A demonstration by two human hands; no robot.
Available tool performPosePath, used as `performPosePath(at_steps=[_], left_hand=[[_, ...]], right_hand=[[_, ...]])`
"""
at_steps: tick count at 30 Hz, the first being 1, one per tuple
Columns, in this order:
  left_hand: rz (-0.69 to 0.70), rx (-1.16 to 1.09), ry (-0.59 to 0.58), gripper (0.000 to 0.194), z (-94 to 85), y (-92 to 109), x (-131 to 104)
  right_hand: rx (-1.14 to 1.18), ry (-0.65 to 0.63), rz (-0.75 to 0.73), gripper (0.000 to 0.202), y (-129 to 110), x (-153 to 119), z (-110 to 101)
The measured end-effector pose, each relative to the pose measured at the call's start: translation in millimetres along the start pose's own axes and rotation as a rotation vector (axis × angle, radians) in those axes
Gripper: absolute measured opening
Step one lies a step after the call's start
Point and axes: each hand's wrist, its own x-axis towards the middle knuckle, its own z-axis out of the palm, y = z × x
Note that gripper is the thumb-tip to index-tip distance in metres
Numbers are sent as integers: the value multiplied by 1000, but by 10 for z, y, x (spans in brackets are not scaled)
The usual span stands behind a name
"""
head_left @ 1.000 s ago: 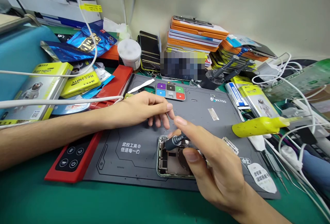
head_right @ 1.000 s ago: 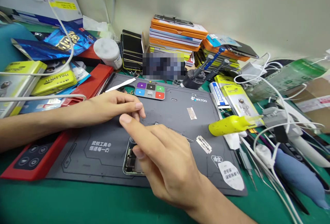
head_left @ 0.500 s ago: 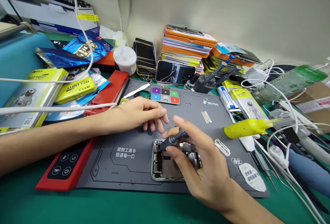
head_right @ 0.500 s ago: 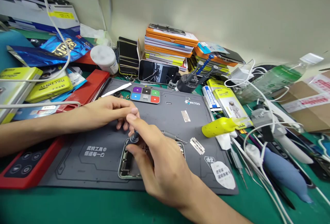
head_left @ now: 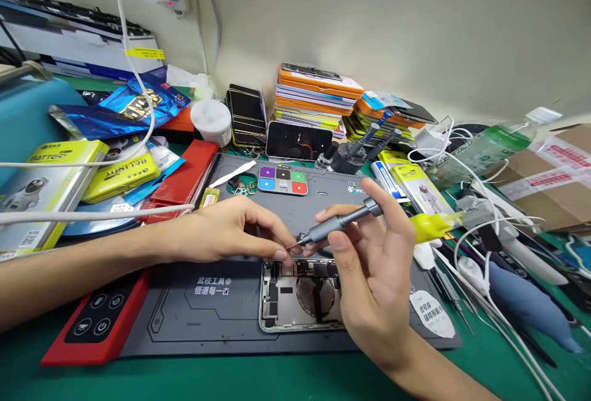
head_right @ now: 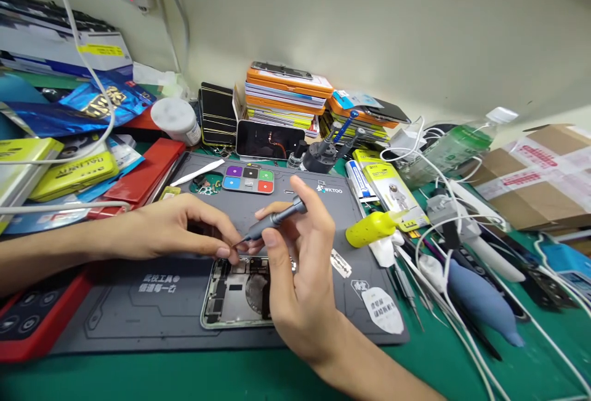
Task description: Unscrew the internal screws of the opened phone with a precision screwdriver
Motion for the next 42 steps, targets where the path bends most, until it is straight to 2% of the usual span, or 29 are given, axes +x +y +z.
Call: performPosePath(at_steps=[12,30,42], left_hand=[[12,-220,37,13,28,-23,14],[52,-232,47,13,27,-16,9],[39,-198,59,10,22,-17,4]], right_hand=[[149,58,148,50,-38,63,10],[292,75,282,46,-59,120,10],[248,63,276,47,-61,113,7]])
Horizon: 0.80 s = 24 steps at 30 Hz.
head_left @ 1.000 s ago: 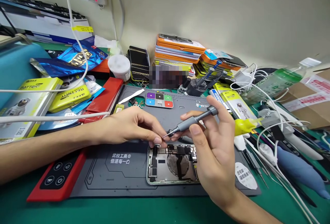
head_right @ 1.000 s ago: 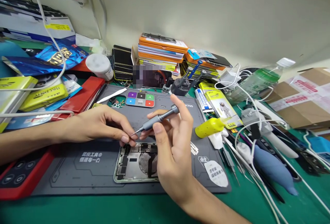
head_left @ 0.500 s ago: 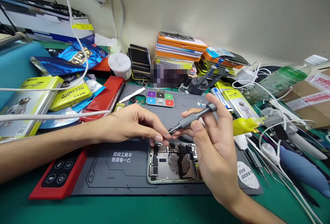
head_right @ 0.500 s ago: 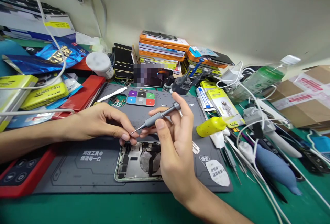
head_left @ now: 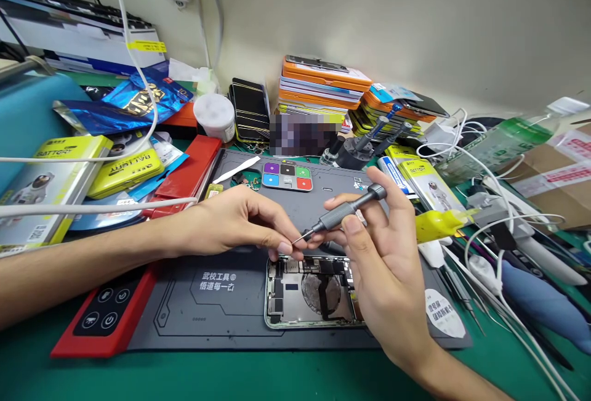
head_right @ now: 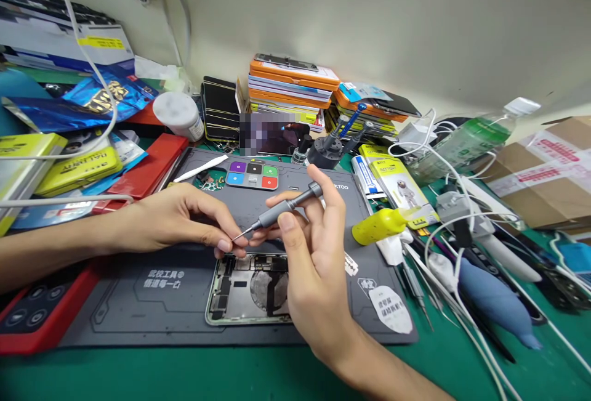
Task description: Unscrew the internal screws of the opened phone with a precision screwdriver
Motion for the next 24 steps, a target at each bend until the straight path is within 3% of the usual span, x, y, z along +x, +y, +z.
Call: performPosePath(at_steps=[24], left_hand=[[-29,43,-7,10,2,3,-2]], right_hand=[[-7,-25,14,48,-3,-12,7]])
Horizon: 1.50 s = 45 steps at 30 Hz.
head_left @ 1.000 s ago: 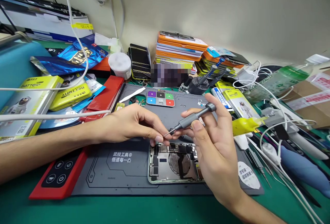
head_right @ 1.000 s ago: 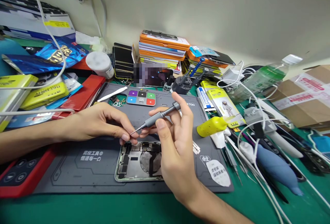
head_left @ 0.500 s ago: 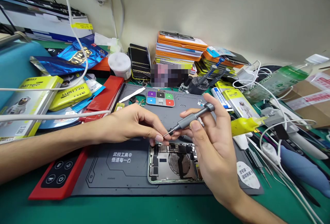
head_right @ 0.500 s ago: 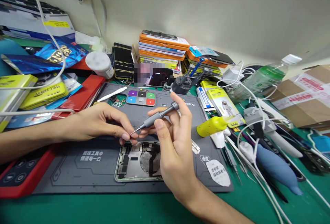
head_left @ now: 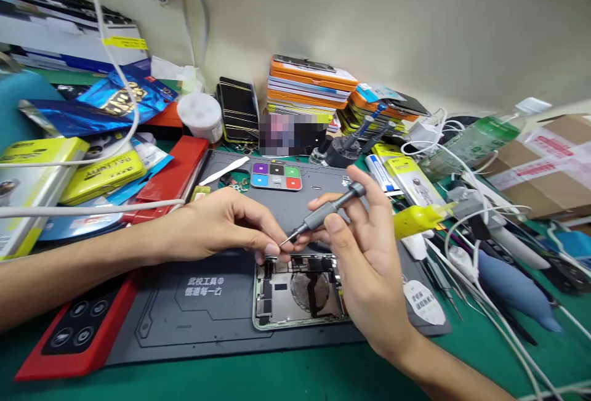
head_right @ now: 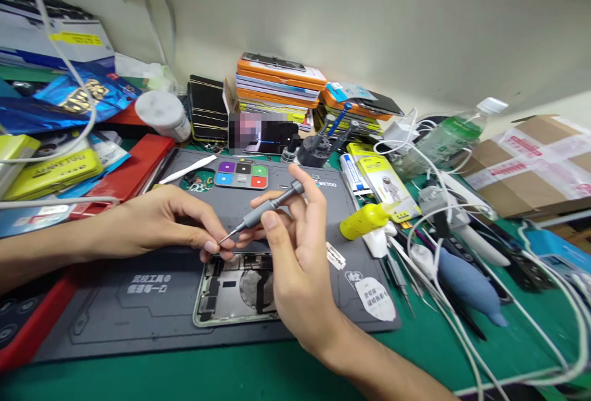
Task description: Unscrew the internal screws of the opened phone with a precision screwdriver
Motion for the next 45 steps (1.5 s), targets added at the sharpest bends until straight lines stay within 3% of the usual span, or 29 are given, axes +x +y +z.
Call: performPosePath(at_steps=[7,11,12,14,19,30,41,45], left_hand=[[19,307,50,17,-63,-99,-26],[-28,404,293,30,-65,-143,3],[-24,385,303,38,-58,-138,10],[-11,340,271,44,-47,-117,21],[-18,308,205,36,-44,-57,29],[-26,348,233,29,-5,24,45],[-31,390,230,31,-26,3,34],[-42,407,237,32,-18,15,27]], right_hand=[[106,-73,25,51,76,20,-43],[-53,-88,-96,50,104,-26,-62],[-105,-118,-137,51,107,-54,-64],[-208,-189,-236,57,122,-114,-67],[-427,-351,-454,75,206,-183,-61],[-446,-490,-508,73,189,-118,-58],[-474,-491,-531,75,168,-84,-48],[-534,-543,-588,61,64,-30,-88]])
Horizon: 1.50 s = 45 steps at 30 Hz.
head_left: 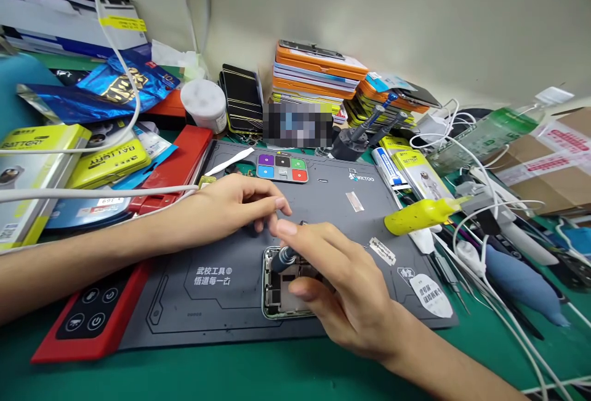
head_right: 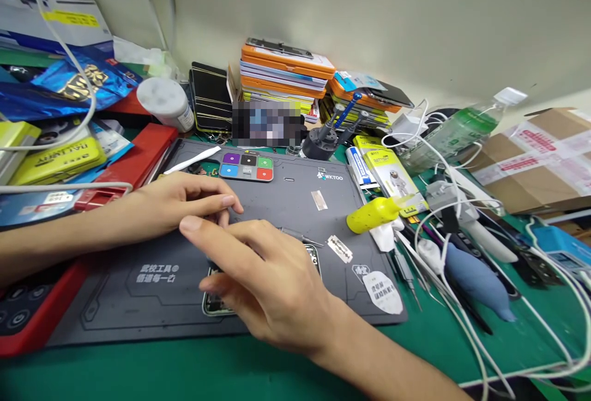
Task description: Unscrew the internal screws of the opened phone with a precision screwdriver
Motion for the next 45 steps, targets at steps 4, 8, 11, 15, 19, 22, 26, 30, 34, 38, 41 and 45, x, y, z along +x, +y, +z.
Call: performPosePath(at_steps=[4,8,11,15,19,22,26,30,34,38,41,45], left_hand=[[-13,-13,-6,30,6,31,-7],[0,-19,-18,32,24,8,3],[26,18,-13,32,45,-47,20],[95,124,2,28,66,-91,12],[99,148,8,29,66,-93,-5],[111,168,16,29,62,-106,3],[143,200,26,27,72,-133,9],[148,196,43,26,88,-131,-1],[185,171,156,15,74,-140,1],[343,201,216,35,41,-182,6],[407,235,227,56,27,-197,7],[394,280,247,62,27,-192,7]], right_hand=[[-77,36,-11,45,-53,10,-84],[-99,21,-21,43,-67,-8,-100],[-91,23,-33,43,-68,-7,-92],[-109,23,-25,42,-89,11,-89],[-100,43,-29,44,-97,16,-88],[-100,36,-54,45,-94,10,-78],[-125,33,-57,44,-86,-5,-59],[-119,47,-75,43,-65,-9,-46],[-131,45,-63,45,-48,-16,-37],[-164,33,-67,46,-58,-25,-29],[-212,34,-82,43,-73,-15,-30],[-241,24,-127,40,-80,8,-37]])
